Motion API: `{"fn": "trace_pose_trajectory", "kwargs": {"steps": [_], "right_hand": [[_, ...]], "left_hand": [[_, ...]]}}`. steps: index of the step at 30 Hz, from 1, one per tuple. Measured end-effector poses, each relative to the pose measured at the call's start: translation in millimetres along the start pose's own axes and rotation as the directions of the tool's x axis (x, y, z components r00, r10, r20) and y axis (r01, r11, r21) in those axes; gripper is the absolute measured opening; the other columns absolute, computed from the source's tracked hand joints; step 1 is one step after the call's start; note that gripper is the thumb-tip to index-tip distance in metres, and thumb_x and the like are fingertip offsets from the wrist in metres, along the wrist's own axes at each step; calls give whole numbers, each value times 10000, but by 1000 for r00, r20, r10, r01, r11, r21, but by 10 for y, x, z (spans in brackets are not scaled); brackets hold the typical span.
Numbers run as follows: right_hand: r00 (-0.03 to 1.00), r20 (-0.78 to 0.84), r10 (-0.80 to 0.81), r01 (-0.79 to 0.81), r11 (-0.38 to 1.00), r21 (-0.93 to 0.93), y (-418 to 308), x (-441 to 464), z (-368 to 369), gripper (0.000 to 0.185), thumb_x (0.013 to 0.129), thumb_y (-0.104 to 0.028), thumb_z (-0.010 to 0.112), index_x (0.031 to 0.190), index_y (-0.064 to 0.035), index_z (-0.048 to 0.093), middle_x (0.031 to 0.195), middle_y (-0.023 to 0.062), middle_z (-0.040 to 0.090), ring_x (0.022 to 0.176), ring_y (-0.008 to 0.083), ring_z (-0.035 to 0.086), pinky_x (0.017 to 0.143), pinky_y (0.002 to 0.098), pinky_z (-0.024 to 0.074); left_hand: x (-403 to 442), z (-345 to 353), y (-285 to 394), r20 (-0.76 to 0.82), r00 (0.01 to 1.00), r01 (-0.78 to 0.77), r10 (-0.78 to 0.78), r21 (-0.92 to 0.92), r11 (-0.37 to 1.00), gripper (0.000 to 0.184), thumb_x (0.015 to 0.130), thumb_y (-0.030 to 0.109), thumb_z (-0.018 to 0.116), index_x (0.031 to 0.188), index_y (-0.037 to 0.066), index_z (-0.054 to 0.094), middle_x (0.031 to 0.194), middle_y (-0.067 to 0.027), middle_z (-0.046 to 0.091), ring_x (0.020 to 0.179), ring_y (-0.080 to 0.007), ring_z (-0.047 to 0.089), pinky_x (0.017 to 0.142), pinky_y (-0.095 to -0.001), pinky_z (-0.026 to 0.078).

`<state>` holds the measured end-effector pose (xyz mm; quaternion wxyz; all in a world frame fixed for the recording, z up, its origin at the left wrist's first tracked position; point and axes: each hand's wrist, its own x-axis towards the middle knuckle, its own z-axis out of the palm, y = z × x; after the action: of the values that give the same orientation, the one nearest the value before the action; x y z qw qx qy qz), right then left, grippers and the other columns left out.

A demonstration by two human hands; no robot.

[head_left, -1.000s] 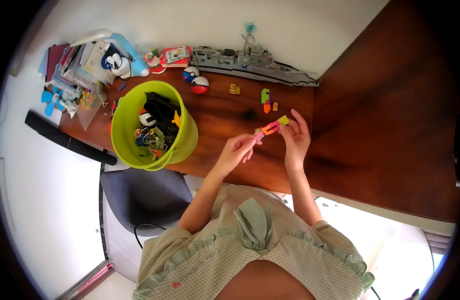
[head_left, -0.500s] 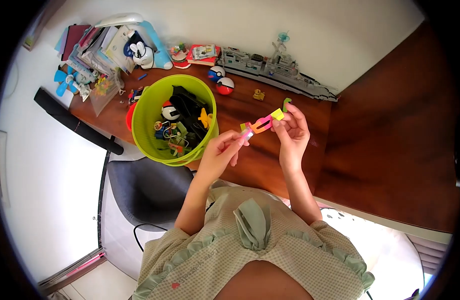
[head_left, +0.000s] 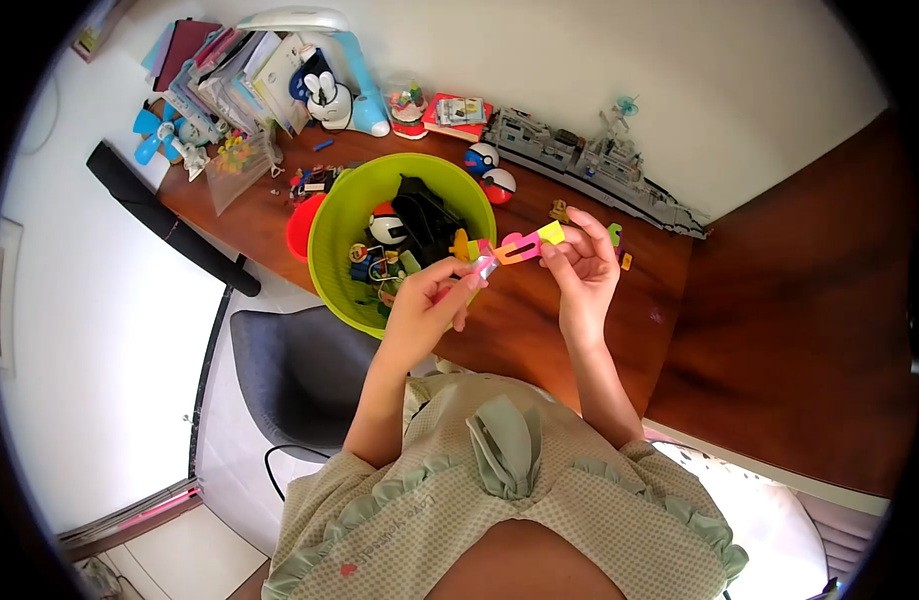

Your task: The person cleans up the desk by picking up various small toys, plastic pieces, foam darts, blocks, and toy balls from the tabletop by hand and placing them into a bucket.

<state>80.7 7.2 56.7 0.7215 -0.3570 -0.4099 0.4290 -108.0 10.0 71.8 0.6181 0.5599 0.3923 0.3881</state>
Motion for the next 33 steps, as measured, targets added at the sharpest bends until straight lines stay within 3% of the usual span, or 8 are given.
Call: {"fn": "trace_pose_trajectory", "kwargs": {"steps": [12,15,18,23,27,28,30,33], "right_hand": [[992,96,77,-69,994,-86,414,28,442,428,808,135,598,1203,-14,525,965,49,641,849,82,605,770,214,487],[991,90,99,-83,983,-161,586,51,481,394,810,124,605,1172,-25,558,942,36,641,840,76,602,744,207,485],[992,78,94,-71,964,-255,703,71,530,361,811,110,615,1142,-31,586,903,26,640,814,68,596,710,201,483],[992,87,92,-47,906,-421,776,73,627,313,815,82,628,1106,-34,615,861,17,637,779,51,586,681,193,474],[954,285,-90,277,626,-729,760,111,683,346,753,37,676,1084,-57,637,940,78,662,865,196,627,784,296,498],[951,294,-93,286,622,-729,747,115,701,360,729,14,688,1077,-63,640,995,103,656,945,279,606,850,347,481],[954,288,-85,280,601,-749,737,104,701,339,739,11,679,1068,-59,640,1009,104,655,959,285,603,858,354,476],[952,297,-79,284,596,-751,723,90,673,303,753,11,665,1048,-54,646,1010,107,656,963,292,603,857,356,474]], "left_hand": [[-4,-623,-165,-130,991,3,15,144,990,119,924,94,561,987,-2,589,631,8,539,570,-44,502,524,-189,382],[-5,-792,-179,-181,983,26,40,345,938,137,897,91,593,994,-5,603,682,-14,577,623,-67,538,580,-212,435],[-11,-971,-225,-189,963,-53,192,566,823,166,857,86,629,1006,13,625,744,-44,615,661,-100,567,629,-239,463],[-52,-1151,-192,-235,968,74,89,606,792,207,821,78,651,1025,46,641,839,-82,646,701,-157,596,677,-262,474],[-50,-1221,-235,-258,945,23,201,665,746,221,818,79,651,1038,57,643,972,-106,669,849,-239,634,761,-295,488],[-44,-1238,-246,-252,932,-14,260,692,722,220,819,76,648,1038,59,644,1000,-109,666,888,-252,631,783,-303,486],[-36,-1252,-266,-234,898,-83,374,743,664,219,820,71,643,1039,61,644,1056,-115,660,966,-280,624,828,-319,483],[-64,-1240,-203,-295,908,-41,298,645,763,205,826,61,632,1031,57,645,1051,-111,660,999,-284,618,860,-321,472]]}}
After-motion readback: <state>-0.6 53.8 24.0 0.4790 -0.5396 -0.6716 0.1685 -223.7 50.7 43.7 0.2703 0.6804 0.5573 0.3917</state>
